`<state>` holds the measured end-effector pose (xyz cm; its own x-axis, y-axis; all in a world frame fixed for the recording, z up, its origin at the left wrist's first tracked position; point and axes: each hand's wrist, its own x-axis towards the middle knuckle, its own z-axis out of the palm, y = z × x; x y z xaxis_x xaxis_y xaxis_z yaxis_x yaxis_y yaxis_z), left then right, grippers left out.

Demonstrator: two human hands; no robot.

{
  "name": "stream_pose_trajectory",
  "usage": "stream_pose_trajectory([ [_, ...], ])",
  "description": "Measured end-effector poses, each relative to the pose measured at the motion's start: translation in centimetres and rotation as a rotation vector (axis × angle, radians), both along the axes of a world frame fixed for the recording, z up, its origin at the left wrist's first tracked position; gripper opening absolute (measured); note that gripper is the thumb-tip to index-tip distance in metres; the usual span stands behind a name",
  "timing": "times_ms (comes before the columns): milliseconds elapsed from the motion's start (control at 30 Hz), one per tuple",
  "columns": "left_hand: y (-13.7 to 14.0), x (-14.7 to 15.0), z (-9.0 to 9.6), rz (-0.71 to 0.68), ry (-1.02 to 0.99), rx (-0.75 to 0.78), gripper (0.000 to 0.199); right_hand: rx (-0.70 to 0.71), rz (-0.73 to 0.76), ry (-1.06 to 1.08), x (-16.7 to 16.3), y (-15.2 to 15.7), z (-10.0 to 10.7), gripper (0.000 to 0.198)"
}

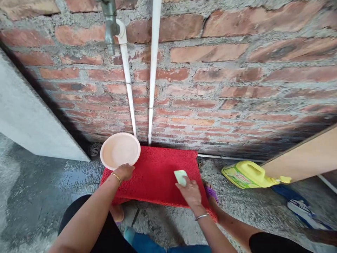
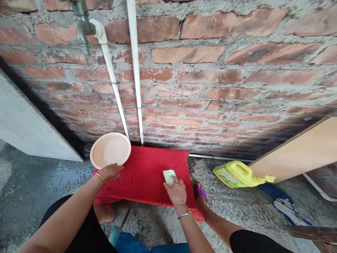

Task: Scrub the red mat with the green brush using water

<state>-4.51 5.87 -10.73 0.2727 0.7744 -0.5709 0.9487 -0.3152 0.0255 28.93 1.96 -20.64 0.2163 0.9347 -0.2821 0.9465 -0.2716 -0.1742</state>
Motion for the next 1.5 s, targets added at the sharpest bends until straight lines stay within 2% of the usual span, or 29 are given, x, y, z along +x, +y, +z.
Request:
stream_pose_trajectory([
  [167, 0.3, -0.4, 0.0, 0.003, 0.003, -0.012, 0.038, -0.11, 0.519, 0.188, -16.6, -1.8, 1.5, 0.049],
  [233, 0.2, -0.3, 0.2, 0.006, 0.009, -0.015, 0.037, -0.125, 0.646, 0.195, -20.8, -2.1, 1.4, 0.049],
  [300, 0.0, -0.2, 0.6, 0.01, 0.015, -0.017, 0.037, -0.13, 0.696, 0.174, -22.2, -1.8, 1.2, 0.052],
  [367, -0.1, -0.2, 0.9, 0.012, 0.012, -0.019, 0.038, -0.147, 0.678, 0.142, -20.5, -1.1, 0.9, 0.055],
  [433, -0.1, -0.3, 1.1, 0.014, -0.002, -0.024, 0.039, -0.177, 0.613, 0.103, -16.5, -0.4, 0.7, 0.056],
  [533, 0.0, -0.6, 1.0, 0.028, -0.023, -0.04, 0.039, -0.218, 0.431, -0.009, -9.4, 0.0, 0.9, 0.056],
  [600, 0.2, -0.7, 0.7, 0.04, -0.036, -0.053, 0.039, -0.229, 0.292, -0.101, -6.4, -0.1, 1.3, 0.055],
  [633, 0.3, -0.7, 0.6, 0.045, -0.043, -0.059, 0.04, -0.223, 0.252, -0.128, -6.0, -0.2, 1.4, 0.054],
  [700, 0.5, -0.8, 0.5, 0.05, -0.056, -0.069, 0.04, -0.194, 0.27, -0.11, -7.5, -0.4, 1.6, 0.052],
  [867, 0.5, -1.0, 0.9, 0.044, -0.073, -0.075, 0.038, -0.161, 0.54, 0.097, -17.8, 0.2, 2.1, 0.048],
  [933, 0.4, -1.0, 1.2, 0.036, -0.073, -0.072, 0.037, -0.162, 0.587, 0.138, -20.1, 0.9, 2.0, 0.051],
  [967, 0.4, -1.1, 1.3, 0.033, -0.07, -0.069, 0.038, -0.164, 0.591, 0.145, -20.3, 1.3, 1.9, 0.052],
  [1033, 0.3, -1.1, 1.3, 0.03, -0.063, -0.067, 0.04, -0.177, 0.556, 0.139, -18.3, 1.8, 1.6, 0.054],
  [1100, 0.4, -1.0, 1.3, 0.028, -0.055, -0.073, 0.043, -0.191, 0.45, 0.099, -13.8, 1.8, 1.3, 0.055],
  [1267, 0.6, -0.9, 1.2, 0.024, -0.056, -0.099, 0.044, -0.244, 0.013, -0.087, 0.7, 0.0, 1.7, 0.054],
  [1333, 0.7, -0.8, 1.3, 0.021, -0.06, -0.107, 0.043, -0.281, -0.132, -0.15, 4.1, -0.5, 2.1, 0.055],
  [1400, 0.8, -0.8, 1.4, 0.019, -0.061, -0.114, 0.043, -0.282, -0.151, -0.159, 4.4, -0.9, 2.4, 0.056],
  [1433, 0.8, -0.8, 1.5, 0.018, -0.06, -0.116, 0.043, -0.266, -0.107, -0.136, 3.2, -0.9, 2.4, 0.056],
  [1500, 0.8, -0.8, 1.4, 0.016, -0.056, -0.116, 0.043, -0.227, 0.064, -0.048, -1.3, -1.2, 2.4, 0.054],
])
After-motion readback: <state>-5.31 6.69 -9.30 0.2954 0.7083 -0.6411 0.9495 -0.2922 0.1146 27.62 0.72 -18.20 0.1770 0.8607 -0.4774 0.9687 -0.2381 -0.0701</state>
